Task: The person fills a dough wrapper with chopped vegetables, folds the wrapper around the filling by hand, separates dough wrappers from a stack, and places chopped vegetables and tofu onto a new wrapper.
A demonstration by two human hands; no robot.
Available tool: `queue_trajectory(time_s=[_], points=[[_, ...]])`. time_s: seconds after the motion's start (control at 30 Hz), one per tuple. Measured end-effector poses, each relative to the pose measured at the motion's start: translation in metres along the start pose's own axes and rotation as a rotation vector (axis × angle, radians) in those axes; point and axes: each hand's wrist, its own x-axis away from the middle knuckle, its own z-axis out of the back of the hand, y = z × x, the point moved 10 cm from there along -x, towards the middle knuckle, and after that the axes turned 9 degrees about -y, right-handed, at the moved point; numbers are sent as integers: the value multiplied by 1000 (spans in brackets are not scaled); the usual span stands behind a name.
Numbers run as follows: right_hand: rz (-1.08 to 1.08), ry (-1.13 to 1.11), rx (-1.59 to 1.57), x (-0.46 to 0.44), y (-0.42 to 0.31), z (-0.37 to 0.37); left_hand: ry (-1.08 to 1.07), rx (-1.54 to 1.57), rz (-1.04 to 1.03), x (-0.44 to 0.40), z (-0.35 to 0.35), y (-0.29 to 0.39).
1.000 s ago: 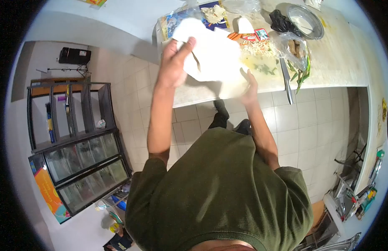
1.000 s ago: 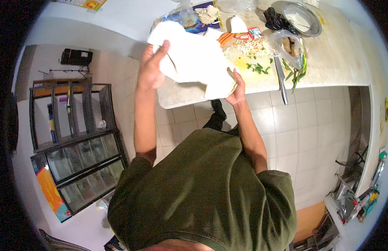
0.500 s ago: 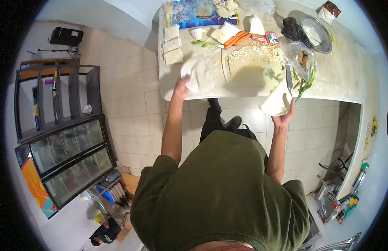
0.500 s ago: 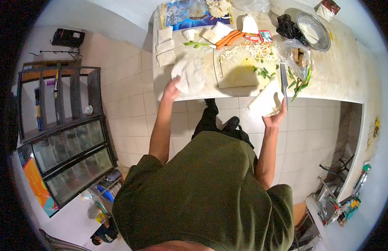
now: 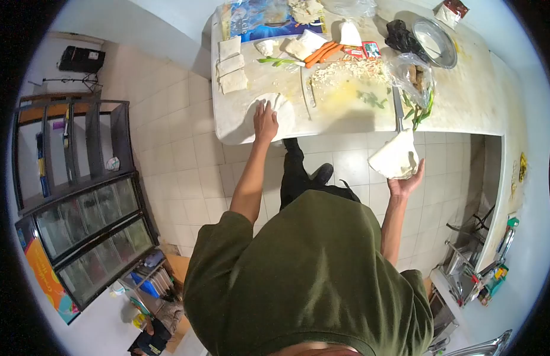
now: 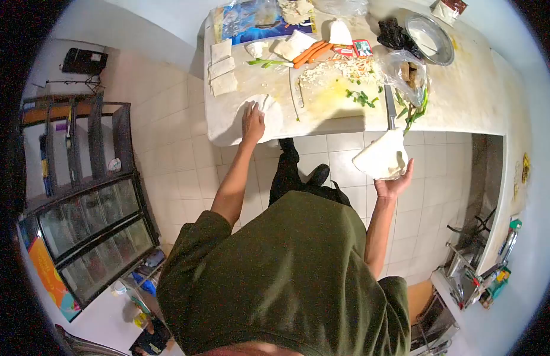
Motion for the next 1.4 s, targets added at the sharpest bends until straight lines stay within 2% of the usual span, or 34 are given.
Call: queue_trajectory(time_s=[0.07, 0.17, 0.2, 0.3, 0.37, 0.43, 0.5, 0.57, 0.6, 0.63, 0.67, 0.7, 0.73, 0.77, 0.8, 0.83, 0.87, 0.9, 0.97, 1.0, 1.1, 1.13, 1.2, 1.23, 1.27, 1.3, 1.33, 1.4], points=[[-10, -18, 21, 7, -3, -5, -68, 0, 55, -21, -35, -10], [62, 96, 33, 22, -20, 17, -161, -49, 203, -20, -43, -4], [14, -27, 64, 29, -17, -9, -161, -18, 198, -22, -54, -13], [12, -61, 88, 44, -24, -18, -145, -44, 170, -23, -53, -15], [70, 184, 66, 53, -35, 18, -200, -5, 175, -27, -49, -17], [94, 149, 62, 45, -38, 23, -324, -125, 242, -35, -42, -7], [84, 106, 90, 41, -34, -15, -282, -34, 146, -36, -17, 37], [170, 107, 178, 36, -40, -52, -277, 615, 34, -20, 4, 98], [225, 68, 241, 30, -42, -67, -325, 914, 51, -8, 5, 131], [229, 32, 307, 34, -37, -85, -359, 1037, -24, 8, 30, 178], [285, -17, 500, 26, -36, -94, -412, 1258, -55, 32, 55, 229], [338, -71, 691, 18, -29, -106, -402, 1384, -141, 37, 52, 254], [311, -218, 956, 22, -15, -146, -387, 1494, -282, 56, 85, 295], [327, -375, 1227, 29, 0, -187, -381, 1640, -256, 67, 101, 318], [381, -535, 1447, 39, 16, -225, -398, 1885, -338, 72, 115, 338], [466, -615, 1580, 51, 32, -251, -433, 1997, -223, 72, 106, 331], [488, -688, 1839, 51, 60, -256, -319, 2079, -251, 65, 88, 311], [533, -724, 1969, 58, 76, -267, -207, 2158, -285, 62, 96, 303], [596, -762, 2068, 66, 98, -270, -311, 2340, -359, 65, 103, 293], [604, -796, 2064, 71, 105, -266, -369, 2433, -388, 75, 119, 293], [500, -870, 2060, 88, 112, -250, -366, 2388, -362, 90, 134, 276], [556, -890, 2036, 95, 106, -248, -403, 2393, -346, 98, 145, 278], [539, -789, 1809, 86, 83, -234, -494, 2369, -392, 106, 154, 279], [529, -735, 1697, 81, 73, -229, -464, 2334, -343, 106, 151, 274], [689, -634, 1658, 82, 56, -232, -439, 2299, -295, 107, 148, 270], [516, -589, 1515, 67, 55, -221, -421, 2263, -247, 107, 146, 270], [350, -536, 1368, 53, 56, -211, -567, 2213, -322, 114, 149, 287], [-3, -467, 1291, 43, 58, -197, -627, 2127, -177, 118, 136, 289]])
